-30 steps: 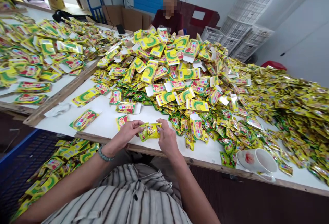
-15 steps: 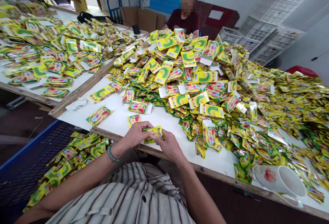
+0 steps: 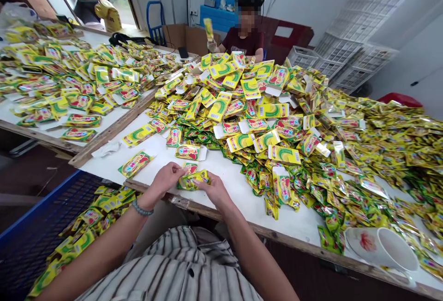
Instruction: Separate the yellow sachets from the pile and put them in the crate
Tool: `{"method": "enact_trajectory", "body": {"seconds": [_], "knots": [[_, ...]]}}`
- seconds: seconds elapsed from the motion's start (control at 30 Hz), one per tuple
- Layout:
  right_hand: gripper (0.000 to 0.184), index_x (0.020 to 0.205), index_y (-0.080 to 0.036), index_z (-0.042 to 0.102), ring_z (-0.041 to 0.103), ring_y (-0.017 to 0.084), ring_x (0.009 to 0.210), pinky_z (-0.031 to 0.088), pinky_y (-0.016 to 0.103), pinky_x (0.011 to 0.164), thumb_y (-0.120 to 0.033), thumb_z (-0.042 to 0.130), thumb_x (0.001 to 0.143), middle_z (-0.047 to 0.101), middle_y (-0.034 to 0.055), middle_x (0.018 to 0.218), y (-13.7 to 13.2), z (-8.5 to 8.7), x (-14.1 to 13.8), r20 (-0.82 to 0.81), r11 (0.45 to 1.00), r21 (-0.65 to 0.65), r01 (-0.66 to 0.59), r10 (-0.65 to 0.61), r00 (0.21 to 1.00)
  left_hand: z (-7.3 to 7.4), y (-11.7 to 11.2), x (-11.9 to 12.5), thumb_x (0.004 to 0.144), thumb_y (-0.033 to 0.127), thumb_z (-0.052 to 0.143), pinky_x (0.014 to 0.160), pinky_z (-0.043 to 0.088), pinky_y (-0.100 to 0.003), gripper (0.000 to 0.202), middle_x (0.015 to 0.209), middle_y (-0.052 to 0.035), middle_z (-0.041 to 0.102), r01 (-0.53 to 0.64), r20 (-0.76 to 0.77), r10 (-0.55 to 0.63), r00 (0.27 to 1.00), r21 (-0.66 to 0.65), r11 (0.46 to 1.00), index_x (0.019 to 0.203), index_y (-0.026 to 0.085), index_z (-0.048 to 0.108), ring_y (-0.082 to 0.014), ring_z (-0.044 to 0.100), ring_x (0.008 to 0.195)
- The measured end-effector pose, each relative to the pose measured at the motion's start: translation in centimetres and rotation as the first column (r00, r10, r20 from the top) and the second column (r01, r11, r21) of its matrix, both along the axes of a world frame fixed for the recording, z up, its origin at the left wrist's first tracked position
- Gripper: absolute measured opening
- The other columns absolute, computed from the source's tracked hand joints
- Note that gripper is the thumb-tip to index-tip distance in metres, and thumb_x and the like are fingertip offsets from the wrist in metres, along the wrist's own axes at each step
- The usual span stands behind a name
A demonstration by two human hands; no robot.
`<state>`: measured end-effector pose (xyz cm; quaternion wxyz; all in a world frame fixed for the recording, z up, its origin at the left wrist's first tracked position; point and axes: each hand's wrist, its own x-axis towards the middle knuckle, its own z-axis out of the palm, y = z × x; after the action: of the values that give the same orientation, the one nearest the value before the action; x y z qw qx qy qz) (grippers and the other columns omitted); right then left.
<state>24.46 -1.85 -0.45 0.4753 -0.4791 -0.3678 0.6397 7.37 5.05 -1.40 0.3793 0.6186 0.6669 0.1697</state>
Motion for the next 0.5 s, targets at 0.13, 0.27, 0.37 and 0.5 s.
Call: {"method": "enact_trajectory", "body": {"seconds": [0.13, 0.27, 0.37, 0.5], "knots": [[0.038, 0.104, -0.022, 0.069, 0.066, 0.024, 0.092, 0.047, 0.043, 0.095, -0.038, 0.076, 0.070, 0.073, 0.0032, 0.098, -1.5, 0.0, 0.7, 0.037, 0.999, 0.032, 0.038, -0.039, 0.999, -1.1, -0.6, 1.4, 0.065, 0.050, 0.072, 0.057, 0.040, -0.026, 0.042, 0.066, -0.0002, 0.062, -0.027, 0.306, 0.030, 0.952, -0.013, 1.000, 0.087, 0.016, 0.061, -0.0180, 0.058, 0.064], [0.037, 0.104, -0.022, 0.068, 0.065, 0.023, 0.091, 0.048, 0.041, 0.093, -0.040, 0.076, 0.072, 0.073, 0.0026, 0.095, -2.8, 0.5, 1.9, 0.082, 0.998, 0.046, 0.034, -0.037, 0.996, -0.6, -1.0, 2.4, 0.068, 0.048, 0.070, 0.059, 0.041, -0.027, 0.033, 0.066, -0.0006, 0.062, 0.092, 0.369, -0.114, 0.922, 0.077, 0.993, 0.076, 0.016, 0.064, -0.0180, 0.057, 0.067], [0.034, 0.100, -0.022, 0.067, 0.065, 0.022, 0.088, 0.050, 0.039, 0.088, -0.043, 0.073, 0.075, 0.072, 0.0031, 0.094, -2.7, 1.5, 3.0, 0.143, 0.982, 0.113, 0.153, -0.169, 0.975, 0.1, -1.4, 3.2, 0.067, 0.043, 0.072, 0.061, 0.043, -0.027, 0.034, 0.069, 0.0003, 0.064, 0.158, 0.403, -0.195, 0.894, 0.124, 0.980, 0.088, 0.017, 0.066, -0.0185, 0.059, 0.069], [0.034, 0.102, -0.022, 0.064, 0.064, 0.021, 0.087, 0.050, 0.034, 0.083, -0.046, 0.068, 0.078, 0.070, 0.0029, 0.094, -1.0, 3.2, 4.9, 0.323, 0.931, 0.275, 0.242, -0.326, 0.888, 0.9, -2.2, 4.1, 0.065, 0.043, 0.075, 0.062, 0.045, -0.027, 0.046, 0.072, 0.0015, 0.065, 0.252, 0.560, -0.238, 0.794, 0.053, 0.966, 0.101, 0.018, 0.062, -0.0180, 0.060, 0.069]]}}
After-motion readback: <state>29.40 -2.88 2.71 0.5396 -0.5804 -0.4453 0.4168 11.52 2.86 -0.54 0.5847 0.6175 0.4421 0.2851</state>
